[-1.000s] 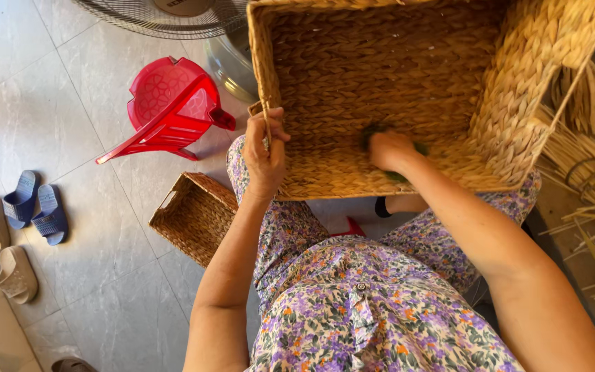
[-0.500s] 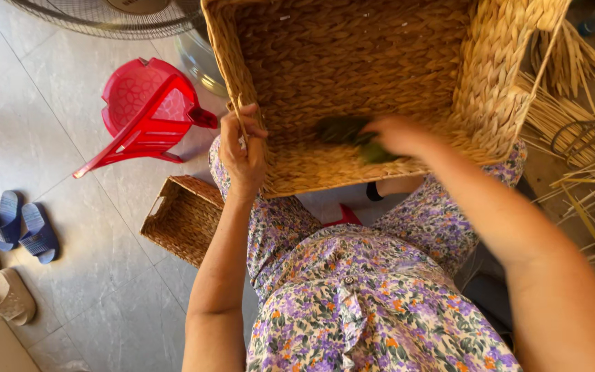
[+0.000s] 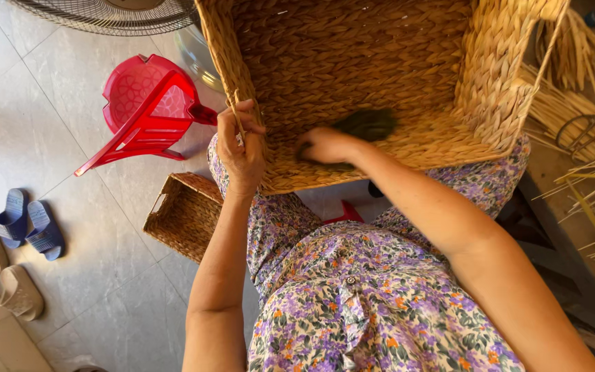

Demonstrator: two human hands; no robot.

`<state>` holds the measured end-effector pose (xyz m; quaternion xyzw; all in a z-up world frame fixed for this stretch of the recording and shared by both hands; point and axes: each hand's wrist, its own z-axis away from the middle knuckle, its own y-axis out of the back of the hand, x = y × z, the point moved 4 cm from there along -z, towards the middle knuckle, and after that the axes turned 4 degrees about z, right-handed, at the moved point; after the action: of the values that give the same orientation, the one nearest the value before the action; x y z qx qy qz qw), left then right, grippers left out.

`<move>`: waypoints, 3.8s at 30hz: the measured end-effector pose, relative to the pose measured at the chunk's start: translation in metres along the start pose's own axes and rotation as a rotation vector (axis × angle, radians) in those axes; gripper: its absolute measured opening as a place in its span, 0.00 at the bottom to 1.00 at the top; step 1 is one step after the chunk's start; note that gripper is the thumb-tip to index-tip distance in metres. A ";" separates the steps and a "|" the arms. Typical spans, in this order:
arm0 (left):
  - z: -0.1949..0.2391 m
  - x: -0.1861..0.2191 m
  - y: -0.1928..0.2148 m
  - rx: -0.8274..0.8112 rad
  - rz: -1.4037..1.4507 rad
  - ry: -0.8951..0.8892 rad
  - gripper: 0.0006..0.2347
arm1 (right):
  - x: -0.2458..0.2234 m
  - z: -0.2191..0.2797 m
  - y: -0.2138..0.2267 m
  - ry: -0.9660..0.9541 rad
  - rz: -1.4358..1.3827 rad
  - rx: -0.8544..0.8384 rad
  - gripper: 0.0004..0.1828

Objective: The person wipes the exterior and interior surfaces of a woven basket using a green cloth. They rotate the basket to reach different sides and continue wiping the inside walls and bottom.

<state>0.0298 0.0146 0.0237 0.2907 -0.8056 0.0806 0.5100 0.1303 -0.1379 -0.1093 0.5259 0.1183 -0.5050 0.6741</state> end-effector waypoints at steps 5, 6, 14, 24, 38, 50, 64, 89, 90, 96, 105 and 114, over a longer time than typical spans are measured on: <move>0.002 -0.004 0.002 -0.030 -0.009 -0.026 0.11 | -0.033 0.002 -0.016 0.289 -0.158 0.024 0.25; 0.003 -0.006 0.001 -0.027 -0.012 -0.026 0.11 | -0.019 0.010 -0.012 0.283 -0.037 0.024 0.28; 0.004 -0.015 0.002 0.012 0.014 0.006 0.14 | 0.155 0.159 0.082 -0.525 0.480 0.078 0.22; 0.006 -0.014 0.000 0.015 0.056 0.026 0.11 | 0.033 0.025 0.007 -0.054 -0.133 0.074 0.23; 0.010 -0.014 0.004 0.043 0.068 0.041 0.12 | 0.175 0.153 0.073 -0.377 0.721 0.042 0.26; 0.012 -0.011 0.002 0.061 0.021 0.012 0.15 | 0.019 -0.033 -0.037 0.111 -0.050 0.071 0.26; 0.009 -0.011 0.004 0.056 0.034 0.025 0.13 | 0.226 0.111 0.094 -0.667 0.465 0.015 0.29; 0.012 -0.015 0.003 0.028 0.072 0.032 0.13 | 0.145 0.162 0.089 -0.713 0.482 0.066 0.28; 0.010 -0.015 0.002 0.021 0.053 0.038 0.13 | 0.152 0.170 0.100 -0.738 0.510 0.141 0.28; 0.008 -0.013 0.002 0.016 0.019 0.006 0.13 | 0.101 0.093 0.041 -0.613 0.334 -0.035 0.22; 0.014 -0.016 0.005 0.027 0.014 0.015 0.12 | -0.031 0.029 -0.023 0.107 -0.018 0.119 0.25; 0.006 -0.009 0.002 0.011 0.114 0.051 0.13 | 0.130 0.194 0.099 -0.668 0.510 0.326 0.22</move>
<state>0.0265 0.0170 0.0137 0.2452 -0.8069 0.1213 0.5235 0.1984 -0.3769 -0.0594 0.4459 -0.3203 -0.4766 0.6866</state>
